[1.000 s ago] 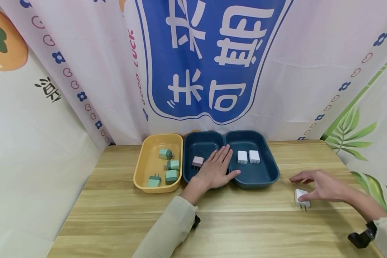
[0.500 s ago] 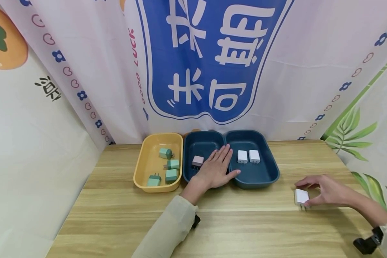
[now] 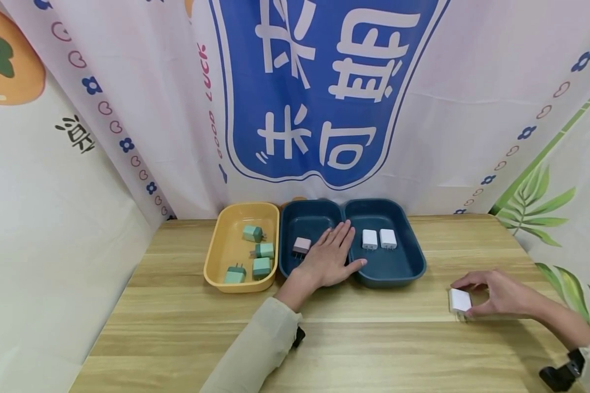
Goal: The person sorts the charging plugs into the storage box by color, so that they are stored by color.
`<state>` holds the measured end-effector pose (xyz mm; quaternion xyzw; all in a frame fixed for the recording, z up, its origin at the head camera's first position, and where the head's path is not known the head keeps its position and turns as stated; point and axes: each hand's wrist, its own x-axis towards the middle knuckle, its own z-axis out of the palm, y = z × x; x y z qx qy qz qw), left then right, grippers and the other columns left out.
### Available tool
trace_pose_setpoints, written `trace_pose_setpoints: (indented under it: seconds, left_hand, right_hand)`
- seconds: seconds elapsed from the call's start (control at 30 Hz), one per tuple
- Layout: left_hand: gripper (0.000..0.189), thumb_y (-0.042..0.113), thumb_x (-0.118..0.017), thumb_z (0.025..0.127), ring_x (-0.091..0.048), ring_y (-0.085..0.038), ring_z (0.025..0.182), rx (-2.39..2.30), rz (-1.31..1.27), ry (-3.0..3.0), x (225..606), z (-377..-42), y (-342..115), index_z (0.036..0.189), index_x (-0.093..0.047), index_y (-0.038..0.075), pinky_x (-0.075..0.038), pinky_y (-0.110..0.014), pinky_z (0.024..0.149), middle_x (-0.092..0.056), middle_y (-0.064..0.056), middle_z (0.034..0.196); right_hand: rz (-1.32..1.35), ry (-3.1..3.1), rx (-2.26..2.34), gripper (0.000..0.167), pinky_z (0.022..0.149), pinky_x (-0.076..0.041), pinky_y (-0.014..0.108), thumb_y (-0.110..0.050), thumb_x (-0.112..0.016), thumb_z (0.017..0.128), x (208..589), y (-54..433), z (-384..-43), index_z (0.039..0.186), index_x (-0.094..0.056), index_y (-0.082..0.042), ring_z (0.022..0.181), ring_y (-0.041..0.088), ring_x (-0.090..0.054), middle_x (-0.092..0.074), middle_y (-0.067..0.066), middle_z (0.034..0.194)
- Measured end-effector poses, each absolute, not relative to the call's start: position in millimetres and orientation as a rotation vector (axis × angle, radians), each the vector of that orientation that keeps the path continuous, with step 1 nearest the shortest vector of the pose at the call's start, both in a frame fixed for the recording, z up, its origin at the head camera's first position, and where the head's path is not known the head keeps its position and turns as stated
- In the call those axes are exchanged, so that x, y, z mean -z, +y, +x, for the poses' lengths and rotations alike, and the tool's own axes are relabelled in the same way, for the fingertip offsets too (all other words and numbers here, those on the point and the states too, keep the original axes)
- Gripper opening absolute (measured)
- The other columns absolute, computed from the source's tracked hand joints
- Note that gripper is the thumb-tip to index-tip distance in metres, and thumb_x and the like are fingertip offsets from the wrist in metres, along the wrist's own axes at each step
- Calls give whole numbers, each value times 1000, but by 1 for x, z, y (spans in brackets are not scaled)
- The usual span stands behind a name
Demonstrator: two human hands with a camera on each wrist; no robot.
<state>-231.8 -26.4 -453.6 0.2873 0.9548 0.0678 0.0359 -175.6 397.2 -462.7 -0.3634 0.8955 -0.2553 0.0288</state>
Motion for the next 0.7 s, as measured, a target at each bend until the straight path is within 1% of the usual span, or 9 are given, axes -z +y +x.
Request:
trace_pose_setpoints:
  seconds: [0.23,0.4,0.57,0.7]
  left_hand:
    - [90,73,-27,107,2,-18,165,-216,890,2942,453,-232,-27,172,-5,15,-6,-42,134,4,-1,179]
    - [90,72,-28,107,1,-19,165,-231,887,2945,455,-232,-26,172,-9,12,-8,-43,134,0,-4,180]
    - [91,73,-28,107,2,-18,165,-234,882,2941,456,-233,-26,172,-9,13,-7,-43,134,1,-3,180]
    - [90,72,-29,107,0,-19,165,-240,886,2947,455,-232,-26,172,-10,13,-7,-43,134,-1,-4,180]
  right_hand:
    - [-1147,2748,799,53,72,-59,23,-22,-100,70,466,398,-178,115,-78,-7,94,-3,-66,-79,5,107]
    - [-1138,2737,806,51,72,-59,22,-20,-100,71,467,398,-178,115,-78,-6,94,-4,-65,-78,5,107]
    - [-1144,2737,821,49,71,-59,23,-17,-99,72,467,397,-179,114,-78,-6,93,-4,-65,-78,5,106]
    - [-1138,2748,819,47,71,-60,23,-14,-99,72,465,395,-179,113,-78,-6,93,-4,-65,-78,6,105]
